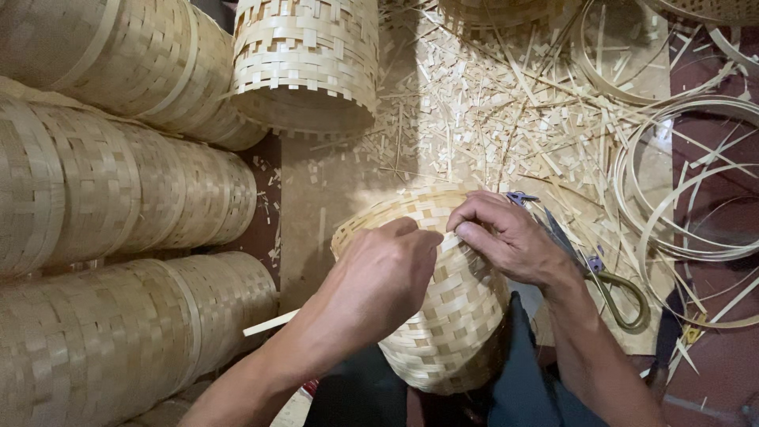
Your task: The person assembles a woven basket by trimming excess bamboo strips with scissors and fitting a circular wooden rim around the top edge.
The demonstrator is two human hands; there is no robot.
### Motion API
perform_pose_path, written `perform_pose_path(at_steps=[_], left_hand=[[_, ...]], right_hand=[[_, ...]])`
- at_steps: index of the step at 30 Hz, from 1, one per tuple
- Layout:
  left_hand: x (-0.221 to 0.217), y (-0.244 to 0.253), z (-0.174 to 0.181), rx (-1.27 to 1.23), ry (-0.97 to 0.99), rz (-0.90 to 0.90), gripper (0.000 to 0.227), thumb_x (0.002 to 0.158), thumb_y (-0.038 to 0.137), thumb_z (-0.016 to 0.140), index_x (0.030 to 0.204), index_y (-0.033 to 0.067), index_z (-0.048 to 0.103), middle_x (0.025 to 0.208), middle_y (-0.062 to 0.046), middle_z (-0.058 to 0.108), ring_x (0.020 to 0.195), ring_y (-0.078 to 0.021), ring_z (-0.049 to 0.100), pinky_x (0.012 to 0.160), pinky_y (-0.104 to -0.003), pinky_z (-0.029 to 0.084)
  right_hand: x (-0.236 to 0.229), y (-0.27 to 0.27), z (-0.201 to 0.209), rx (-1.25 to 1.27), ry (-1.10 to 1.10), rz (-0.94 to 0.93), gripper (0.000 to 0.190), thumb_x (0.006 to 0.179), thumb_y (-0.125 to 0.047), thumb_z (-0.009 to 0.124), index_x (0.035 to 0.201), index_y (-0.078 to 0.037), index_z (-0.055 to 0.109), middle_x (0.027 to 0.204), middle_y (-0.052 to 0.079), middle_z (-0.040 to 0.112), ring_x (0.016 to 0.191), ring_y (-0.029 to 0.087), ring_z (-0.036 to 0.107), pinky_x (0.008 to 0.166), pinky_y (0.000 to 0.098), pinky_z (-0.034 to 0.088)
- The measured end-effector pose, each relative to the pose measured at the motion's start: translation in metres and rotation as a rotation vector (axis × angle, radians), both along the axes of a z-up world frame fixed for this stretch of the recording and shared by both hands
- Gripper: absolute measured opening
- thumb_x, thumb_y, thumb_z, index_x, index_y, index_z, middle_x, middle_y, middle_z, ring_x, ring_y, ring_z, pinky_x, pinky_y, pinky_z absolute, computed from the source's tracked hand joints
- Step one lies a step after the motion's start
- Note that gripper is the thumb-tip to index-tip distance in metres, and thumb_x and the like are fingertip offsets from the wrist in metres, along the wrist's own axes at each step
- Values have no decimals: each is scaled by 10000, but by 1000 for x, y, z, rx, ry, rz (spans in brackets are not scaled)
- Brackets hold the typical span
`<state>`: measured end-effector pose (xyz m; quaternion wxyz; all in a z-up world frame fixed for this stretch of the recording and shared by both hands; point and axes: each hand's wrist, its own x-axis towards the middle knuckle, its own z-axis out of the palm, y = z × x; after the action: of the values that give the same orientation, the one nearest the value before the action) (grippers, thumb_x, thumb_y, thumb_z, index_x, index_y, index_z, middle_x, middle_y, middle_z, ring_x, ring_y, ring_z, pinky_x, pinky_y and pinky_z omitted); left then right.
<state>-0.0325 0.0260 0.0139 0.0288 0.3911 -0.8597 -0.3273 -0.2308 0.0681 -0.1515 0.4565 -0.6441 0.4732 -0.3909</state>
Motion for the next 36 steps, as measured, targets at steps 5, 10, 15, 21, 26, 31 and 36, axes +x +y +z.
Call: perform_pose_path(at_steps=[5, 10, 15, 21, 26, 31, 36], left_hand=[[-9, -10, -8, 24, -105, -35, 187, 882, -16, 506, 820, -18, 682, 697, -166, 648, 550, -284, 618, 519, -438, 518], [-3, -17, -2, -81, -22, -26, 198, 879, 13, 532, 777, -23, 697, 715, -200, 665, 587, -317, 639, 572, -458, 525], [-8, -6, 1, 29, -133, -46, 257, 954, 13, 492, 780, -44, 672, 699, -163, 650, 531, -293, 610, 468, -425, 492], [-10, 7, 1, -73, 51, -62, 130, 891, -31, 543, 890, -65, 669, 670, -162, 603, 509, -271, 565, 441, -414, 456], [-5, 6, -1, -118, 37, -106, 103, 881, 3, 624, 813, -52, 677, 696, -167, 615, 553, -264, 560, 515, -411, 466], [15, 6, -16, -164, -174, -128, 258, 896, -97, 541, 1050, -46, 742, 801, -151, 683, 548, -165, 630, 389, -295, 485], [39, -6, -23, -167, -82, -64, 235, 872, 42, 655, 1071, 46, 779, 806, -104, 688, 603, -231, 656, 485, -372, 522]], right_hand=[[0, 1, 2, 23, -21, 3, 141, 969, -238, 666, 990, -105, 706, 856, 6, 604, 834, 143, 586, 746, 314, 495], [-1, -1, 2, -11, -33, 9, 153, 949, -253, 693, 989, -106, 710, 853, -10, 620, 831, 137, 602, 729, 309, 503], [0, 2, -2, 49, -11, -20, 129, 937, -247, 698, 986, -130, 721, 828, -13, 618, 791, 136, 602, 722, 319, 509], [0, 2, -4, 18, -32, -34, 120, 954, -241, 688, 1001, -132, 709, 837, -11, 600, 801, 130, 596, 721, 319, 505], [-2, 6, -8, 24, -40, -29, 103, 944, -220, 695, 988, -130, 719, 857, -16, 636, 823, 131, 614, 755, 339, 520], [-5, 3, -18, -142, -105, 19, 94, 930, -208, 741, 978, -128, 738, 915, -11, 739, 887, 136, 699, 1142, 473, 444], [-4, 4, 2, -45, -46, -36, 146, 873, -238, 768, 914, -101, 740, 923, 20, 755, 914, 155, 724, 943, 390, 552]])
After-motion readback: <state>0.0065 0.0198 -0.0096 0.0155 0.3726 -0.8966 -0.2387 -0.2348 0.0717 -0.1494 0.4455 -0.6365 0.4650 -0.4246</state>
